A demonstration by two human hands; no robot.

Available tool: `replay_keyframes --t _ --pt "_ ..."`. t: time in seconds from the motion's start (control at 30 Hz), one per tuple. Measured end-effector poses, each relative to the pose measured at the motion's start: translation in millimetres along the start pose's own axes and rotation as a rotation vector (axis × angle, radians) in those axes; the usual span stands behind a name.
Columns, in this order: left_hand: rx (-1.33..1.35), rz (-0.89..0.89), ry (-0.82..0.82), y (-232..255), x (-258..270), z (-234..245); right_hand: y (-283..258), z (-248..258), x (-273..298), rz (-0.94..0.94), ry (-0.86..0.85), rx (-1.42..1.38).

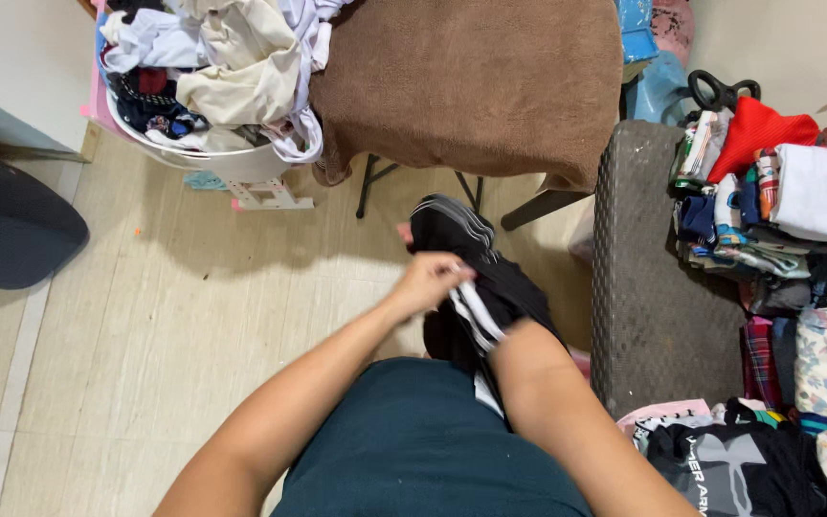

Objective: The person takes items of clothing from a basket, spreads them out one at a time on a chair, and folds them before placing them into a stack.

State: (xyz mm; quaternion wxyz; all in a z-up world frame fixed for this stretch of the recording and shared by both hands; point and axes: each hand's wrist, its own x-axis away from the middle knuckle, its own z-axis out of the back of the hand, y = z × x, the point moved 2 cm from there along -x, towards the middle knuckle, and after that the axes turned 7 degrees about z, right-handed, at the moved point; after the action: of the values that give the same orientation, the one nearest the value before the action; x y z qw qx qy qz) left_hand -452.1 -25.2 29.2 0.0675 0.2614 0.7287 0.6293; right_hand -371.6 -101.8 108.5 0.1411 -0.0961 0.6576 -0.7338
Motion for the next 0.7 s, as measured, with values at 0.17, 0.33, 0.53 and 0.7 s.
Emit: replay_keyframes --t 0.17,0.33,0.53,0.7 --pt "-0.276 0.085 0.783 -70.9 -45.0 125.8 4.8 -45.4 -4.9 0.033 -0.153 0.114" --pt "-0.422 0.276 1.100 -108.3 -3.1 251.1 3.3 -80.6 46.9 0.043 -0.498 0.109" --pt "-0.001 -0.087 0.972 -30.6 16.9 239.5 -5.5 -53.0 26.6 0.057 -0.300 0.070" --pt "-0.001 0.314 0.956 -16.5 81.4 114.1 -4.3 -56.4 4.9 0.062 -0.182 0.208"
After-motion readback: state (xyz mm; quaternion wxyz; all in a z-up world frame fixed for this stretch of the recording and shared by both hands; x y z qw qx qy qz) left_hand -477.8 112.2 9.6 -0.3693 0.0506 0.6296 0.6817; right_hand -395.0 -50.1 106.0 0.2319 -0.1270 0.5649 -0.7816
